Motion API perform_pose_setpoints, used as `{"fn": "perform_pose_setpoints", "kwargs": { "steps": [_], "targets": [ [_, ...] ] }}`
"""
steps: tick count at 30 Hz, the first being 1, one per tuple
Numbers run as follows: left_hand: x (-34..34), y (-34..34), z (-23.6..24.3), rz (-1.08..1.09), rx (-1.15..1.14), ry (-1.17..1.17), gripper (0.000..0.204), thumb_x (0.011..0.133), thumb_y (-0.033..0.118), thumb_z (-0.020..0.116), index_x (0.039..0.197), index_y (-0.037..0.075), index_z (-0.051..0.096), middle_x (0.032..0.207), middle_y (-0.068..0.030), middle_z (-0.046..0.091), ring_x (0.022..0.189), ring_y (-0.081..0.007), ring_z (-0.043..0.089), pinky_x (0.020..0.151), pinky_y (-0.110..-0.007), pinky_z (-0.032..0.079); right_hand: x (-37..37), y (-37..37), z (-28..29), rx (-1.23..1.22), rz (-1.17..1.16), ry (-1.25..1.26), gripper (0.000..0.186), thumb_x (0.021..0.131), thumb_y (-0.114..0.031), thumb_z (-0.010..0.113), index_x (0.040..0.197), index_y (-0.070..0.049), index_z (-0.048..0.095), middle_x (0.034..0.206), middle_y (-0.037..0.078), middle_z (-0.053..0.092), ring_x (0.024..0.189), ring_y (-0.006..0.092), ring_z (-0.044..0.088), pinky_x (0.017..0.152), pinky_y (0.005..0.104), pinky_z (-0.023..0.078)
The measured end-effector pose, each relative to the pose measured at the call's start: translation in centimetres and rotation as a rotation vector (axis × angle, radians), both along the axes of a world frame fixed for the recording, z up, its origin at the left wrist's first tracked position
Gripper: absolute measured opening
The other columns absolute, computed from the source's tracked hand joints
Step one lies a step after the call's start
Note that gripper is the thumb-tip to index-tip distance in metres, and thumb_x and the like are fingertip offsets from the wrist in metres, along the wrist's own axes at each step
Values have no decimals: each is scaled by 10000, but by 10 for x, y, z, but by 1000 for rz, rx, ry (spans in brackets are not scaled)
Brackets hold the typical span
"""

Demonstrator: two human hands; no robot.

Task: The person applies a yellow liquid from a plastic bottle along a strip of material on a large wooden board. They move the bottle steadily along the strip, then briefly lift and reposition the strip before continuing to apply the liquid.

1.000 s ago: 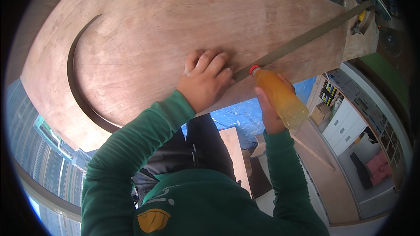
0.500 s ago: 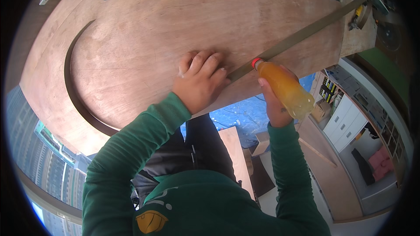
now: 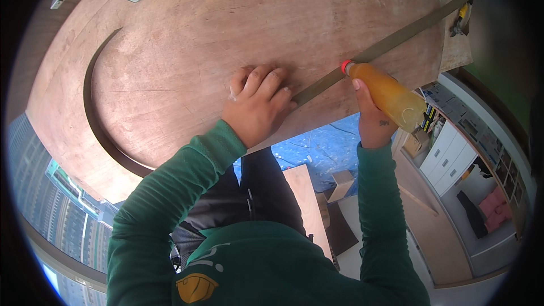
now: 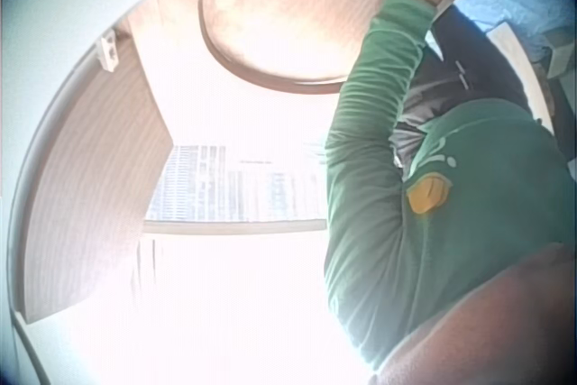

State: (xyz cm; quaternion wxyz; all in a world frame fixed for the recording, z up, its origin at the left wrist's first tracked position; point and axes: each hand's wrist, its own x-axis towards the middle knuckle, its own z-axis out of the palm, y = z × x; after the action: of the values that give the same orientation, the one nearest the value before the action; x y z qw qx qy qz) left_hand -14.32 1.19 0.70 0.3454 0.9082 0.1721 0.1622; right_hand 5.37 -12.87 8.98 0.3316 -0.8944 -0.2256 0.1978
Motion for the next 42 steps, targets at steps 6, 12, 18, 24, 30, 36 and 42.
{"fn": "perform_pose_setpoints", "kwargs": {
  "steps": [6, 12, 18, 24, 30, 36, 42],
  "targets": [
    [1, -1, -1, 1, 3, -3, 341, 800, 271, 890, 1042, 111, 711, 1332, -76, 660, 1274, -318, 586, 1082, -514, 416, -36, -17, -9, 17, 198, -132, 496, 869, -142, 932, 1275, -7, 682, 1220, 137, 709, 1051, 271, 705, 922, 382, 574],
    [-11, 7, 9, -39, -47, 70, 443, 752, 266, 904, 1120, 118, 709, 1414, -100, 619, 1361, -349, 537, 1143, -559, 368, -33, -21, -13, -34, 288, -237, 607, 844, -189, 956, 1334, -8, 648, 1208, 140, 704, 1045, 299, 710, 938, 378, 584],
    [-53, 16, 28, -61, -65, 264, 560, 730, 262, 922, 1226, 133, 696, 1552, -131, 554, 1493, -387, 450, 1239, -613, 279, -55, -17, -5, -36, 290, -225, 575, 836, -211, 961, 1291, -5, 679, 1208, 139, 709, 1032, 307, 715, 929, 382, 591],
    [-84, 14, 39, -21, -85, 349, 594, 755, 228, 901, 1304, 138, 695, 1631, -156, 504, 1546, -415, 402, 1277, -641, 219, -44, -20, -9, -59, 325, -343, 571, 825, -214, 965, 1283, -14, 690, 1177, 131, 745, 1016, 296, 745, 915, 365, 618],
    [-106, 1, 30, 44, -73, 346, 554, 806, 220, 869, 1324, 133, 691, 1660, -181, 476, 1573, -436, 376, 1296, -641, 189, -80, -21, -1, -76, 274, -133, 600, 815, -239, 978, 1293, -25, 685, 1186, 128, 748, 1049, 311, 747, 925, 380, 617],
    [-117, -4, 11, 44, -17, 238, 520, 832, 225, 870, 1312, 126, 694, 1639, -174, 507, 1560, -419, 406, 1297, -633, 205, -66, -23, -10, -21, 264, -310, 512, 839, -170, 950, 1266, -31, 704, 1109, 115, 743, 986, 291, 723, 919, 389, 591],
    [-115, -3, 12, 32, 1, 191, 490, 824, 212, 876, 1271, 117, 700, 1587, -173, 563, 1537, -406, 446, 1294, -636, 218, -65, -29, -12, 22, 208, -139, 535, 836, -170, 948, 1281, -16, 692, 1066, 129, 745, 960, 302, 722, 907, 378, 583]
  ]
}}
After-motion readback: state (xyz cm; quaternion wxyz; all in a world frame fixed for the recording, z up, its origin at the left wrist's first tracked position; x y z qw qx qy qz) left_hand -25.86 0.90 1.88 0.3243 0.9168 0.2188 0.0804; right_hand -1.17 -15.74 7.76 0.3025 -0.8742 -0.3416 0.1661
